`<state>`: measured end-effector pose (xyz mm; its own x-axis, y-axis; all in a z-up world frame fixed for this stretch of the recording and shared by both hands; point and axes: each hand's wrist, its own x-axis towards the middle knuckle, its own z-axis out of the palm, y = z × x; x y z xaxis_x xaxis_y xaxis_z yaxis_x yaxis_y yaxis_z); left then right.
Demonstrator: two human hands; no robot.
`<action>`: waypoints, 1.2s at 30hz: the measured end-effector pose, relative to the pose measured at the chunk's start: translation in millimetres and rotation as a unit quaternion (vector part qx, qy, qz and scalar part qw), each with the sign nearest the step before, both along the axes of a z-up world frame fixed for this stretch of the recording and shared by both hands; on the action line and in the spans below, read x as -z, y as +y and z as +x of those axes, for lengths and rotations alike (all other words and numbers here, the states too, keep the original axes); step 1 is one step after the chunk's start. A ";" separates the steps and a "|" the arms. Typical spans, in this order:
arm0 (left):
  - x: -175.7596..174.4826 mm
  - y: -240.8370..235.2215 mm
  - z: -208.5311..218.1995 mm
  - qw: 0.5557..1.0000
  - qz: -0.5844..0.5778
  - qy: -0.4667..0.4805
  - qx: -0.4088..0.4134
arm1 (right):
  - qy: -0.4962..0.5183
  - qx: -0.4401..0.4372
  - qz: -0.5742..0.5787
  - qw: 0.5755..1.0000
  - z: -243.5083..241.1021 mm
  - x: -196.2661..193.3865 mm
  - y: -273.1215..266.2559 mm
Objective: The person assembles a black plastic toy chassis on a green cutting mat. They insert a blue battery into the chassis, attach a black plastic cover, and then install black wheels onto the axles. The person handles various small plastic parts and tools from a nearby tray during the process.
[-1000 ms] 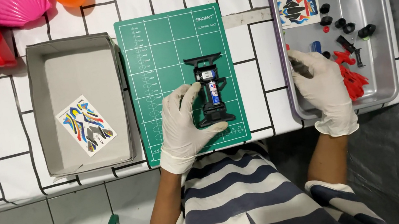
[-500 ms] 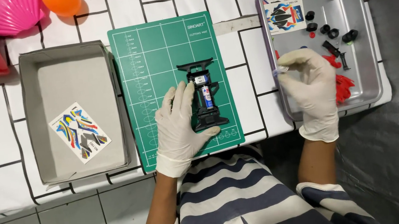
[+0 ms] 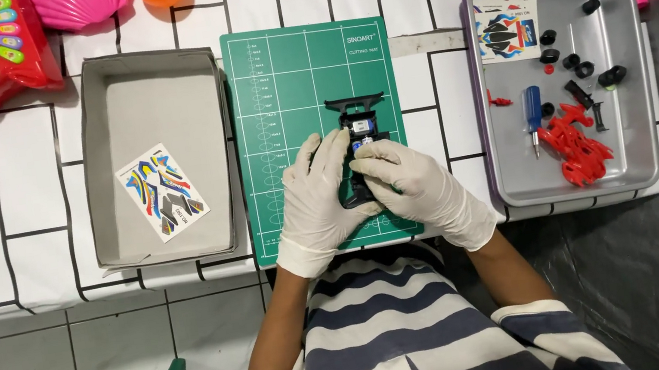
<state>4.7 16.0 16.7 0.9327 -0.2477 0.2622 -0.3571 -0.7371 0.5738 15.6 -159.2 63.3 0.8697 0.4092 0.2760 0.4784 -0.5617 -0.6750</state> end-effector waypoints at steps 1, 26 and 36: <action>2.8 0.5 -0.5 1.000 0.002 -0.004 0.002 | 0.009 0.003 -0.002 1.000 -1.9 -0.5 0.8; -18.7 -3.3 -26.4 0.997 -0.010 -0.072 -0.023 | -0.041 0.150 -0.164 0.974 -1.7 30.1 -15.9; -24.5 9.3 14.5 0.995 0.001 -0.087 -0.044 | -0.108 0.087 -0.172 0.975 10.2 26.9 -42.0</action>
<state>19.2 25.4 41.1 0.8910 -0.1684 0.4216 -0.3858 -0.7704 0.5075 25.8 -201.2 36.5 0.8707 0.3619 0.3330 0.4663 -0.8227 -0.3253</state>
